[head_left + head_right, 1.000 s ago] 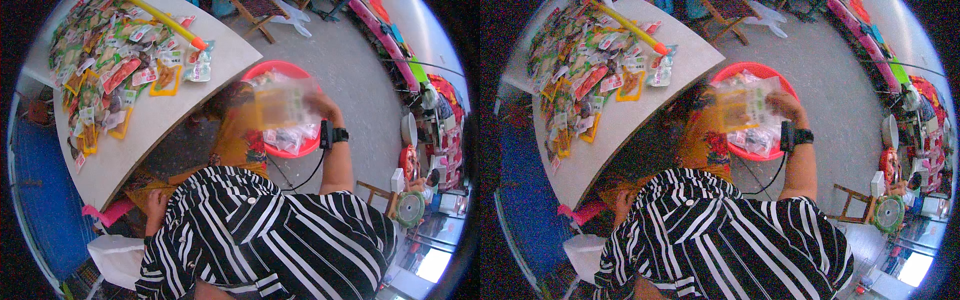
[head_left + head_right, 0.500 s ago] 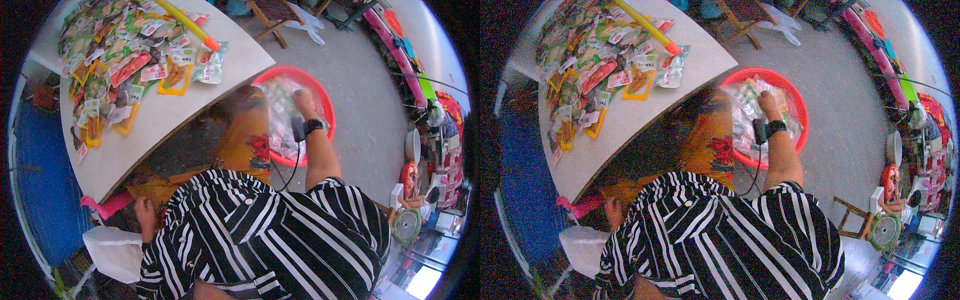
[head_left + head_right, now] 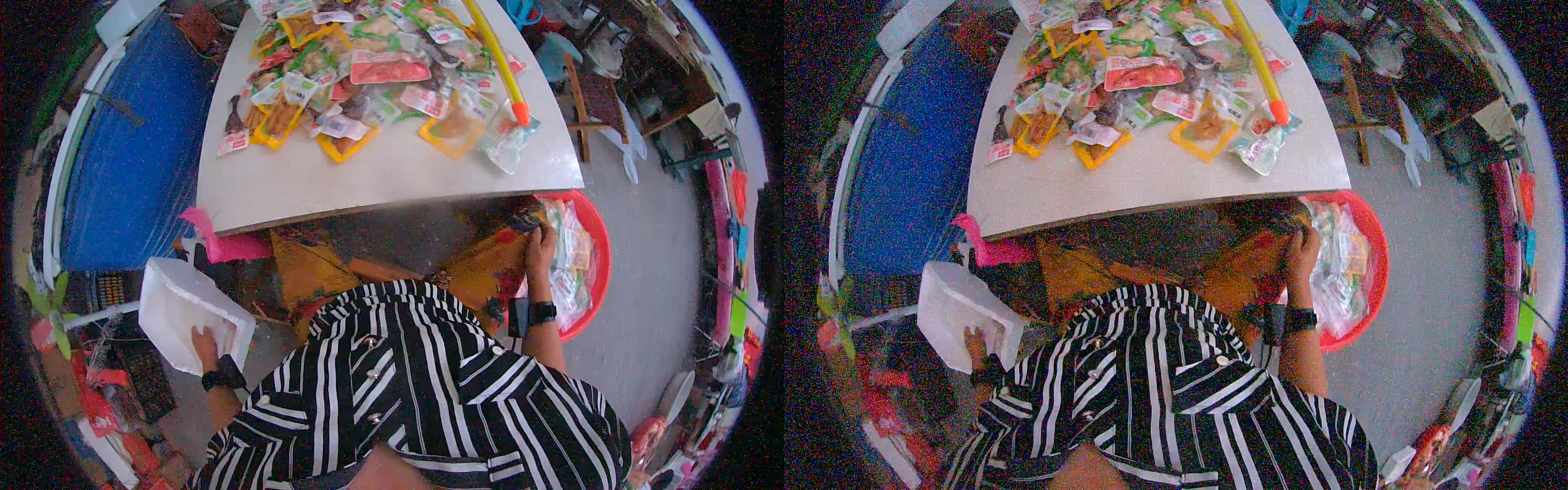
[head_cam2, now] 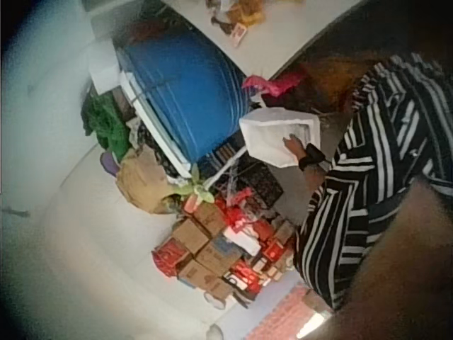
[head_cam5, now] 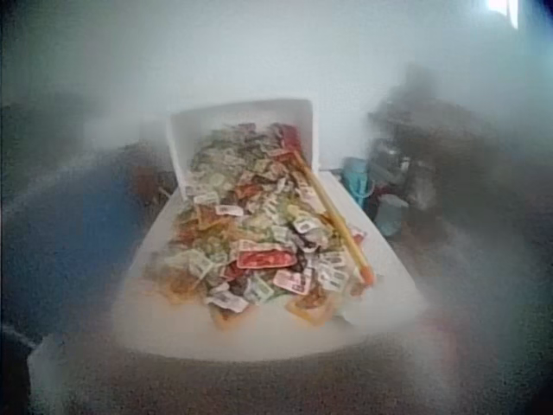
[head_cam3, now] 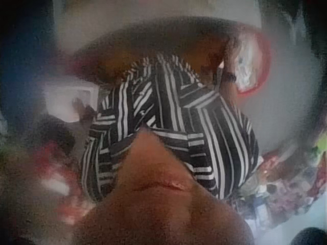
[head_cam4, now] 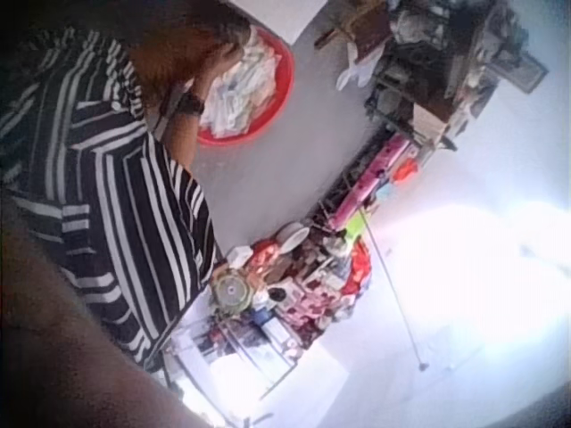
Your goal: The person repeatedly picks small snack packets from a table, places them into clear plastic bags, and transfers the filled bags into a red basin. The person also uses a yellow stick to sweep packets across the table and occasionally moves a white styrofoam box.
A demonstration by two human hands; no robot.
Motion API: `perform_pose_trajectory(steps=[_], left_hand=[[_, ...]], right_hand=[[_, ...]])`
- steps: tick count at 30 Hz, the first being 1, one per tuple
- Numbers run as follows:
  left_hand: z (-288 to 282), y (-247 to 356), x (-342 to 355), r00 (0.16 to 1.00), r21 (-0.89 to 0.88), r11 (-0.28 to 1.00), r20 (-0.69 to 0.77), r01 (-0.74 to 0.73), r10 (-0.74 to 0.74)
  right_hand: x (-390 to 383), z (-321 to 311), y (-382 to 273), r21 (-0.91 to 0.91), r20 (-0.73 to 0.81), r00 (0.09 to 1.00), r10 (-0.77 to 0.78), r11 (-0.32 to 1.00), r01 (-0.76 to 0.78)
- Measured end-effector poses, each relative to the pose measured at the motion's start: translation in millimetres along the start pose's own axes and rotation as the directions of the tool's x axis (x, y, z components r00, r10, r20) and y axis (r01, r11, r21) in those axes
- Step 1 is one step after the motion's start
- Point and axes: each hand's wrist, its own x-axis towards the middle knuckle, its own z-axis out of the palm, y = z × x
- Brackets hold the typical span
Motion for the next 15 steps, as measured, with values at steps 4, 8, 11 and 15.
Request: perform_pose_trajectory(steps=[4, 8, 11, 15], left_hand=[[11, -26, 8, 0.966, -0.03, 0.996, 0.242, -0.087, 0.091], [-21, -2, 19, 0.888, -0.153, 0.985, 0.46, 0.075, 0.003], [-27, 5, 15, 0.923, -0.319, 0.947, 0.347, -0.049, 0.165], [-12, -27, 9, 0.898, -0.29, 0.932, 0.315, -0.217, 0.308]], right_hand=[[0, 0, -16, 0.018, -0.026, 0.999, -0.028, 0.999, 0.029], [-1, -1, -17, 0.011, 0.003, 0.997, -0.072, 0.997, 0.072], [0, -1, -13, -0.023, -0.018, 0.991, -0.132, 0.991, 0.131], [2, -2, -9, -0.027, -0.014, 0.991, -0.13, 0.991, 0.129]])
